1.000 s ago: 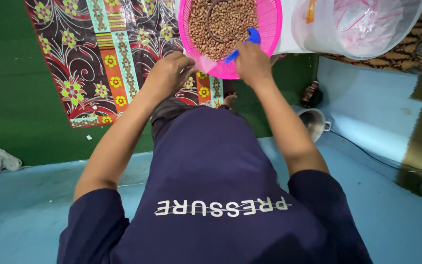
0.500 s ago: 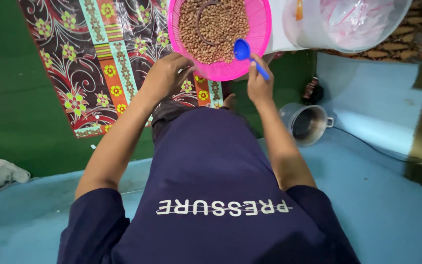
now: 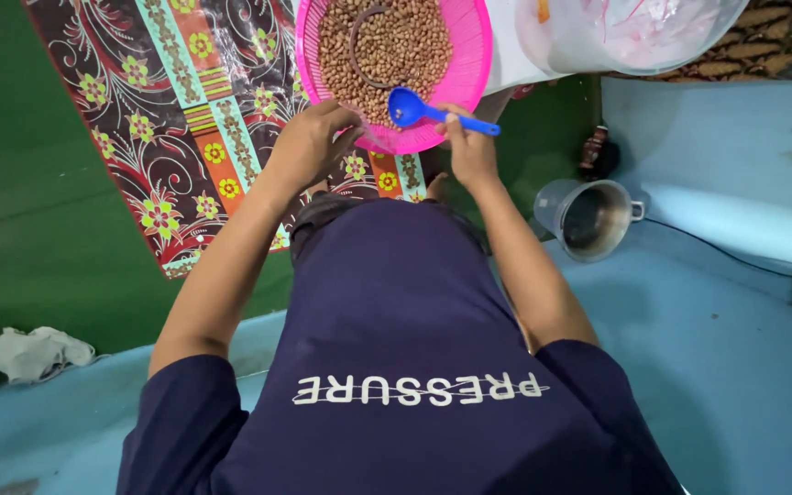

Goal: Scooping peanuts from a bowl into small plastic bags for packaging.

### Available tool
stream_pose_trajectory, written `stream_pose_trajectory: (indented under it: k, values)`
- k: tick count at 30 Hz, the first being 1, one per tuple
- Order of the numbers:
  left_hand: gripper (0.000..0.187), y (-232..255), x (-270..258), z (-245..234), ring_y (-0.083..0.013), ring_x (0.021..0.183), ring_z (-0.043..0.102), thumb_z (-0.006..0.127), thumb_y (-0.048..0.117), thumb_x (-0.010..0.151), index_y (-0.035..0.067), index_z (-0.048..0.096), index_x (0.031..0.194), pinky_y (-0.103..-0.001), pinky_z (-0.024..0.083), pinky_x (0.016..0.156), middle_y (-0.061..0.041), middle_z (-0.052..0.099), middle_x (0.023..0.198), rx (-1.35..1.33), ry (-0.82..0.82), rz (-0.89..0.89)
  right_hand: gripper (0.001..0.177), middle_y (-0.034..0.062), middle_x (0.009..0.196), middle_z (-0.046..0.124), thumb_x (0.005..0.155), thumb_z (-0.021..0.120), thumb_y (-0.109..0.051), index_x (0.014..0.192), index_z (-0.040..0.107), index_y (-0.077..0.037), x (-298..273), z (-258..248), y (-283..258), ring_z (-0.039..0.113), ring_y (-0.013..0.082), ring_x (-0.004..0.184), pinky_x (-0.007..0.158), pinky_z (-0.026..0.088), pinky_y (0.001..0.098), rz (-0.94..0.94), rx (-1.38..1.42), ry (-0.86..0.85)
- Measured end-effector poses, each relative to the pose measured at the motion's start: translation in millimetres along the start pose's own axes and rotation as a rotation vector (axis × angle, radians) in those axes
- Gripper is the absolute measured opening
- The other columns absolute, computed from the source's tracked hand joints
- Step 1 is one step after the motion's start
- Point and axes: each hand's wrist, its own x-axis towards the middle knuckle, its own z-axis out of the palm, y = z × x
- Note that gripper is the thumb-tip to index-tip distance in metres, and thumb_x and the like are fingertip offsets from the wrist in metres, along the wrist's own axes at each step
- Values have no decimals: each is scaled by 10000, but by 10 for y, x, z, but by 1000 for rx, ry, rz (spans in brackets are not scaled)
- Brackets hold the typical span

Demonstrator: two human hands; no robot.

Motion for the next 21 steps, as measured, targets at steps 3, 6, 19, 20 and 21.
stream_pose_trajectory:
  k: [3,6,19,20,21]
  values:
    - [74,4,23,-20,-397,847,708,739,161,992,89,726,1000,-443,569,735,-161,659,897,20,25,2,365,142,866,755,1097,439,-257,1248,683,-31,23,9,142,677,123,769,569,457,157,88,307,68]
    - [72,-204,-6,133,-399,890,707,761,124,959,65,723,974,-440,567,772,-172,666,958,59,55,46,359,173,885,761,1098,470,-243,1257,668,11,-7,-79,56,664,118,755,555,425,150,64,390,116]
    - [56,-209,228,350,-360,803,717,735,124,973,85,699,991,-403,579,710,-133,657,834,127,76,39,322,173,1082,762,1044,586,-104,1330,694,-3,-228,-299,-1485,720,347,921,831,579,428,-577,-110,28]
    - [110,-127,274,326,-343,701,631,666,98,1016,42,647,923,-428,475,572,-135,613,793,123,49,-15,312,217,1193,706,1075,546,-80,1347,635,44,-235,-307,-1503,694,396,1026,922,553,481,-657,-214,-59]
    - [216,-46,318,299,-326,599,545,597,72,1058,-1,594,854,-452,372,434,-136,570,752,119,22,-69,305,262,1304,649,1105,505,-56,1364,576,89,-243,-312,-1523,668,446,1131,1013,528,533,-734,-318,-148]
